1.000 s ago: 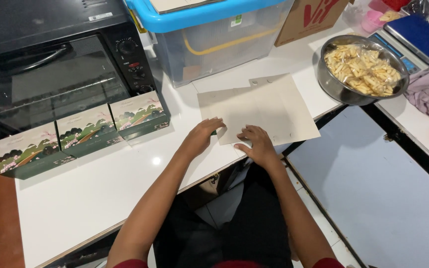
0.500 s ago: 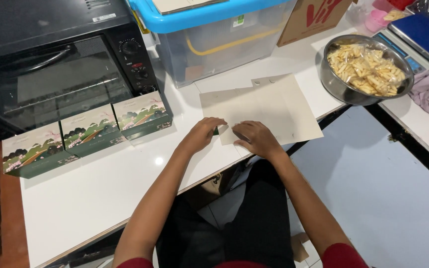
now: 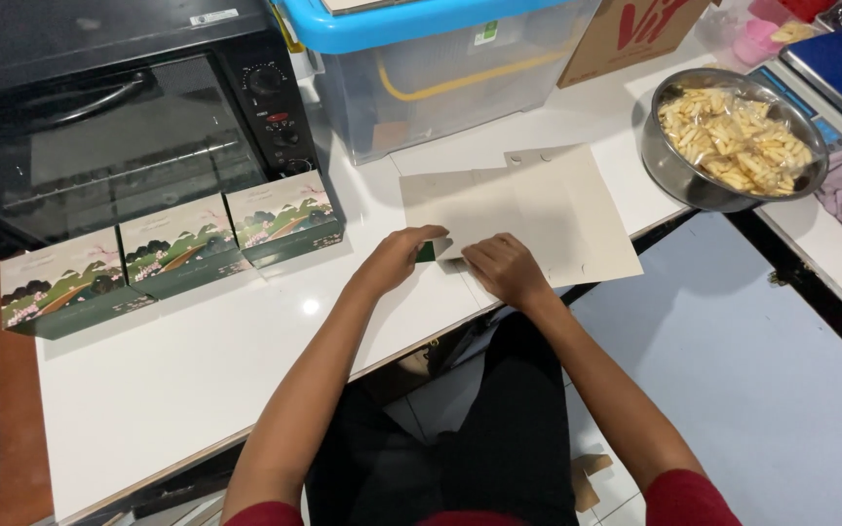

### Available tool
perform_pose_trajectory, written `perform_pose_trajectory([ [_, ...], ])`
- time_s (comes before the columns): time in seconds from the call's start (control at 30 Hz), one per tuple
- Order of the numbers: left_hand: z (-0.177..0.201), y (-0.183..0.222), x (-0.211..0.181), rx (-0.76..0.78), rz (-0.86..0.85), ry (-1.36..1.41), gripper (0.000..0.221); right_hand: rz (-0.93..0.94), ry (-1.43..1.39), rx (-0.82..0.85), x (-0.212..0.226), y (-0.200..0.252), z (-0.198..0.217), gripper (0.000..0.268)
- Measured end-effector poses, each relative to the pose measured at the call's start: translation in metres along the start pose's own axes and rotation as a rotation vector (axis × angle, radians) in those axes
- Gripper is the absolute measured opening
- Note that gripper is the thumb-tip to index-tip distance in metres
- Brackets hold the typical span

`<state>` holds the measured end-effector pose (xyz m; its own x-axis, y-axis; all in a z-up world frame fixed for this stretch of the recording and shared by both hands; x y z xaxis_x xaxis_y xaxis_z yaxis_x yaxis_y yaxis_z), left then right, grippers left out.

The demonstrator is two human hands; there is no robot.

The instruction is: Assembling a small cardboard box by folding flaps and tucking edges from a flat template.

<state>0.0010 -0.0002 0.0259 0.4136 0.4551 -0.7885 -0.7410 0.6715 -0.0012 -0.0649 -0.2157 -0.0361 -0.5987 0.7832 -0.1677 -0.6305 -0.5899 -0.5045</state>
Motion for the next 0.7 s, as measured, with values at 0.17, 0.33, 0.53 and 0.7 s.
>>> perform_pose_trajectory([
  [0.17, 0.008, 0.014, -0.014, 0.018, -0.013, 0.034, 0.058, -0.177, 0.010, 0.001, -0.001, -0.021, 0.012, 0.025],
  [0.33, -0.004, 0.012, -0.008, -0.013, -0.056, -0.272, 0.051, -0.309, -0.177, 0.096, -0.001, -0.019, -0.015, 0.022],
  [0.53, -0.032, 0.009, -0.018, 0.127, -0.078, -0.682, 0.078, -0.399, -0.231, 0.095, 0.030, -0.010, 0.008, 0.022],
  [0.7, -0.035, 0.008, -0.016, 0.172, -0.012, -0.666, 0.076, -0.486, -0.528, 0.443, 0.031, -0.010, 0.086, 0.076],
])
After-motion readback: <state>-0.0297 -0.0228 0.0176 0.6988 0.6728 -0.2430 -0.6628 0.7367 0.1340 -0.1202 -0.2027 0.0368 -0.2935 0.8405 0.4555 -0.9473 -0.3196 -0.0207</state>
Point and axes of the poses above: each hand's wrist, its own y-axis away from the middle knuckle, its own z-axis out of the back of the hand, x = y × z, the point moved 3 cm from there along -y, towards the middle knuckle, and after that the axes turned 9 degrees about z, right-handed, at the moved point
